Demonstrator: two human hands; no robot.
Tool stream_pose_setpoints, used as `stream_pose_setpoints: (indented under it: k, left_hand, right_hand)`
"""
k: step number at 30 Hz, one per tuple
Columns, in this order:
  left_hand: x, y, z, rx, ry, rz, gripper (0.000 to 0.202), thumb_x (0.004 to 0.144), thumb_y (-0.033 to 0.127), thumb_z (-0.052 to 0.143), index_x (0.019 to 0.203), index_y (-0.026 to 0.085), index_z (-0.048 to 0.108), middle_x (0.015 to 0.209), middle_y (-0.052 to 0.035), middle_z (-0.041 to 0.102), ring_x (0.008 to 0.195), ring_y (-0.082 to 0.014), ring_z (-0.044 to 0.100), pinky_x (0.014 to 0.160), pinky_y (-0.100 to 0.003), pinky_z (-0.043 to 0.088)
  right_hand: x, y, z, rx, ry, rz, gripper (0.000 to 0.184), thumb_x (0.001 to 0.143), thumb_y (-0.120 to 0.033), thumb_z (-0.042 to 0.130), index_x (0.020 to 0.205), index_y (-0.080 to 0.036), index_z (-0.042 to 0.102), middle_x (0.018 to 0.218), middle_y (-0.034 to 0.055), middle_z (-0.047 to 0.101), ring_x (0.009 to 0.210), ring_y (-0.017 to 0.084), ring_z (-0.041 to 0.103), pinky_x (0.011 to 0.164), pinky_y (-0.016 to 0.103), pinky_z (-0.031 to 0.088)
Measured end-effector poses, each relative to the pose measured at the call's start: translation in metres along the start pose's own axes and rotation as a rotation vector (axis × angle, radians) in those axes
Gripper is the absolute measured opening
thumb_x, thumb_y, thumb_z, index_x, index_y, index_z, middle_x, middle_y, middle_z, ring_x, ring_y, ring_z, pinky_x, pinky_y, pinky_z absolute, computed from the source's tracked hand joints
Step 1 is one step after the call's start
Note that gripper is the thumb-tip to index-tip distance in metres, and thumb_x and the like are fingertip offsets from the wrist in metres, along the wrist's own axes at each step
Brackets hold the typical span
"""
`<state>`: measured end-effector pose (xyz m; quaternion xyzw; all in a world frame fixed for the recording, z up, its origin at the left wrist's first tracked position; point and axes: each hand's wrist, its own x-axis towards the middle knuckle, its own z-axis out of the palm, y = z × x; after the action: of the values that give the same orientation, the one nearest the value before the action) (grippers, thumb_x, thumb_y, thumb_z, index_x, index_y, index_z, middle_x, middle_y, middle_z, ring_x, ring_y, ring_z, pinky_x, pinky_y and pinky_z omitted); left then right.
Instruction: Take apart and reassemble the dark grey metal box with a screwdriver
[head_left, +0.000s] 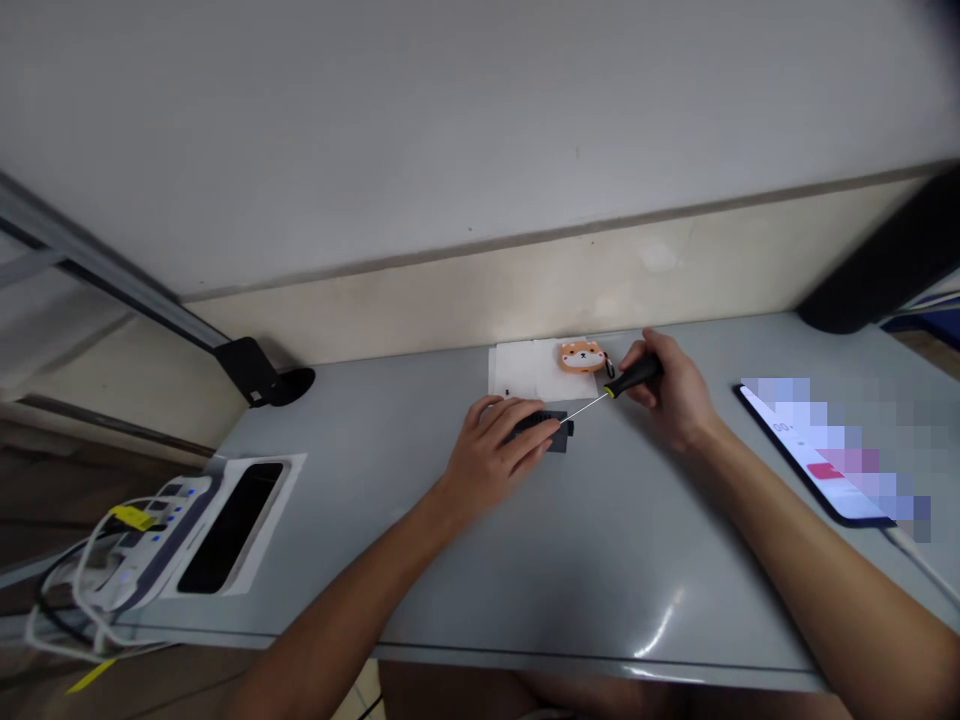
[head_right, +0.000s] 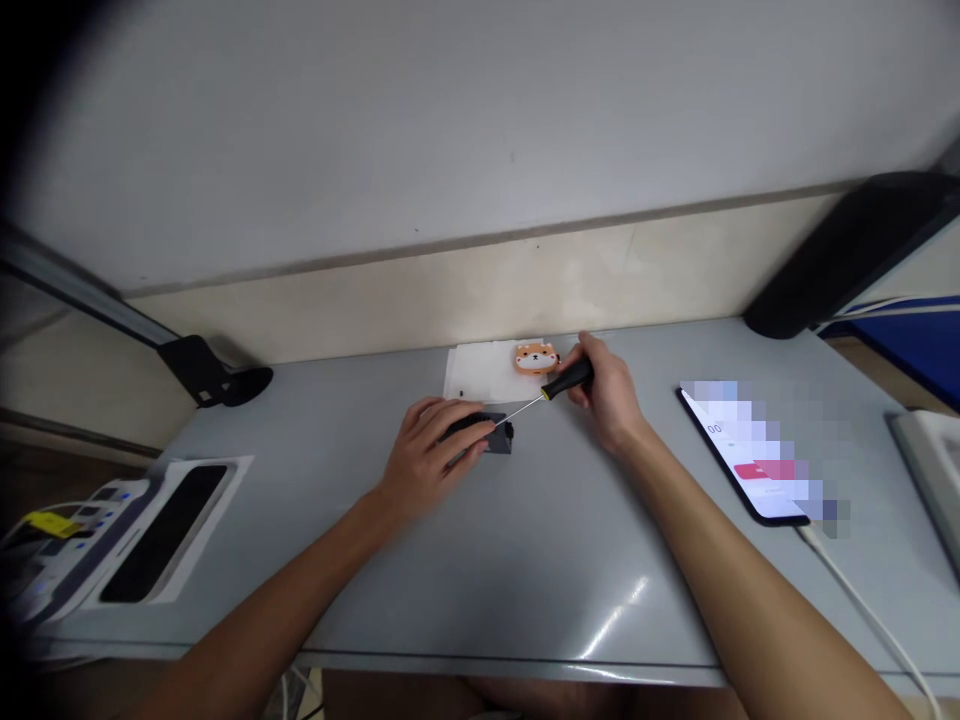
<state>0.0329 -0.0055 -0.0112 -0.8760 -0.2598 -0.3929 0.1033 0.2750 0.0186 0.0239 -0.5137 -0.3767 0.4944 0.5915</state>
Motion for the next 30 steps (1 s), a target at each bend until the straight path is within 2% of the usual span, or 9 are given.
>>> stream_pose_setpoints:
  k: [6,14,21,30]
  left_hand:
    - [0.0004,-0.0002,-0.0002,0.013,0.016,-0.009,0.016,0.101,0.018,0.061,0.115,0.024,0.067,0.115,-0.0044,0.077,0.104,-0.0167,0.071,0.104,-0.037,0.048]
    - [0.0000,-0.0005,-0.0004,-0.004,0.020,-0.004,0.016,0.102,0.020,0.061,0.116,0.023,0.066,0.114,-0.0052,0.077,0.103,-0.0174,0.072,0.102,-0.037,0.049]
    - [0.0007,-0.0016,-0.0005,-0.015,0.017,0.001,0.017,0.102,0.020,0.061,0.117,0.023,0.066,0.114,-0.0052,0.077,0.104,-0.0173,0.072,0.102,-0.037,0.049]
    - [-0.0006,-0.0025,0.0003,-0.014,0.005,-0.007,0.018,0.101,0.017,0.060,0.116,0.024,0.068,0.116,-0.0045,0.075,0.105,-0.0170,0.070,0.104,-0.038,0.047]
  right_hand:
    - [0.0000,-0.0001,-0.0008,0.037,-0.034,-0.003,0.048,0.081,-0.062,0.064,0.055,-0.022,0.058,0.041,-0.0052,0.038,0.034,0.008,0.025,0.038,0.027,0.021]
    - [-0.0013,0.0000,-0.0003,0.010,-0.059,0.051,0.050,0.088,-0.060,0.060,0.057,-0.021,0.060,0.043,-0.0045,0.040,0.034,0.007,0.029,0.038,0.025,0.025]
    - [0.0007,0.0013,-0.0031,-0.024,0.016,0.068,0.050,0.092,-0.056,0.057,0.057,-0.020,0.061,0.044,-0.0024,0.044,0.034,0.007,0.031,0.037,0.024,0.025]
    - [0.0023,0.0007,-0.0048,-0.046,0.022,0.036,0.049,0.091,-0.058,0.057,0.058,-0.021,0.059,0.043,-0.0032,0.044,0.034,0.008,0.031,0.038,0.025,0.028]
